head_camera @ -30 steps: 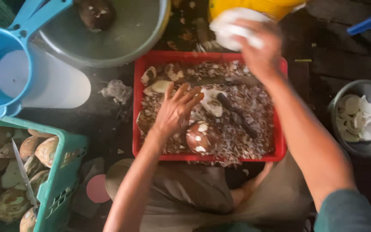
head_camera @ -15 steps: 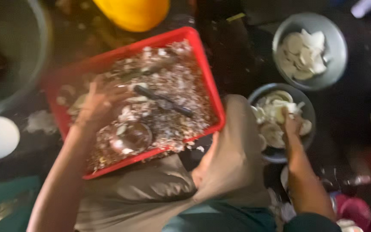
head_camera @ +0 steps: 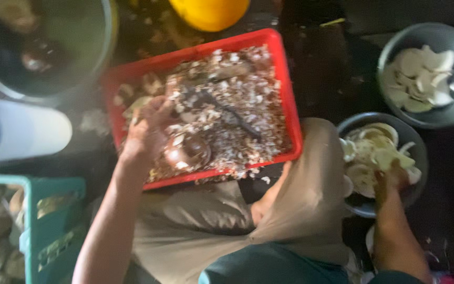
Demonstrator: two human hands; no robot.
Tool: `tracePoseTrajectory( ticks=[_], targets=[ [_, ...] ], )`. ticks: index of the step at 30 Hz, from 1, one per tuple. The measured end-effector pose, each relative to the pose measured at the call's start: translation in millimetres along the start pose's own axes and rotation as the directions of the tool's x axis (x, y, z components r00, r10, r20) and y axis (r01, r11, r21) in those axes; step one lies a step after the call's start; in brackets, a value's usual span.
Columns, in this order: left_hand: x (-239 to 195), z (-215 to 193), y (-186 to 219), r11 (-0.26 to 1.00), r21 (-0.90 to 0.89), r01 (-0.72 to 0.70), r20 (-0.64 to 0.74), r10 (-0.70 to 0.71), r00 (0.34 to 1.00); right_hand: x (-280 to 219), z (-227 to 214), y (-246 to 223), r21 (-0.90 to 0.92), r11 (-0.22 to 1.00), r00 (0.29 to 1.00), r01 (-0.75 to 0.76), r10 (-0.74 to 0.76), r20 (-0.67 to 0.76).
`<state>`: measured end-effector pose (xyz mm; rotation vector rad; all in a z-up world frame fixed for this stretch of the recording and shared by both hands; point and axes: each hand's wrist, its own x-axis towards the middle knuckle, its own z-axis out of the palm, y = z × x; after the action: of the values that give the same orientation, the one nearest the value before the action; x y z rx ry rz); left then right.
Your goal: The person sits cross-legged and uses a knife to peel the skin off several round root vegetables. The peels fall into a red tray, and the peeled vegetables are placed into a metal bowl.
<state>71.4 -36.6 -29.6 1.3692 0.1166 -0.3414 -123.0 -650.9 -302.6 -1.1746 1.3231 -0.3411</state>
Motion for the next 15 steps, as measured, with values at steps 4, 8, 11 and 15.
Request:
tracePoseTrajectory(
  ticks=[4, 8, 11, 15],
  targets=[
    [-3.4, -4.5, -13.0, 0.954, -0.289, 0.074, 0.079, -0.053, 0.995, -10.3, -17.6, 3.2, -0.123, 0.986, 0.990, 0.108, -0.095, 0.105],
    [-11.4, -15.5, -27.2, 0.963, -0.263, 0.059, 0.152, -0.019, 0.988, -18.6, -28.4, 3.5, -0.320, 0.913, 0.967, 0.253, -0.226, 0.120],
    [-19.3, -19.2, -33.0, 0.972, -0.228, 0.064, 0.180, -0.022, 0.983, -25.3, -25.2, -8.7, -0.561, 0.759, 0.918, 0.331, -0.397, 0.004],
    [-45.3, -27.1, -33.5, 0.997, -0.008, 0.070, 0.080, -0.070, 0.994, -60.5, 20.0, -45.1, -0.484, 0.575, 0.715, 0.660, -0.678, 0.171]
  ],
)
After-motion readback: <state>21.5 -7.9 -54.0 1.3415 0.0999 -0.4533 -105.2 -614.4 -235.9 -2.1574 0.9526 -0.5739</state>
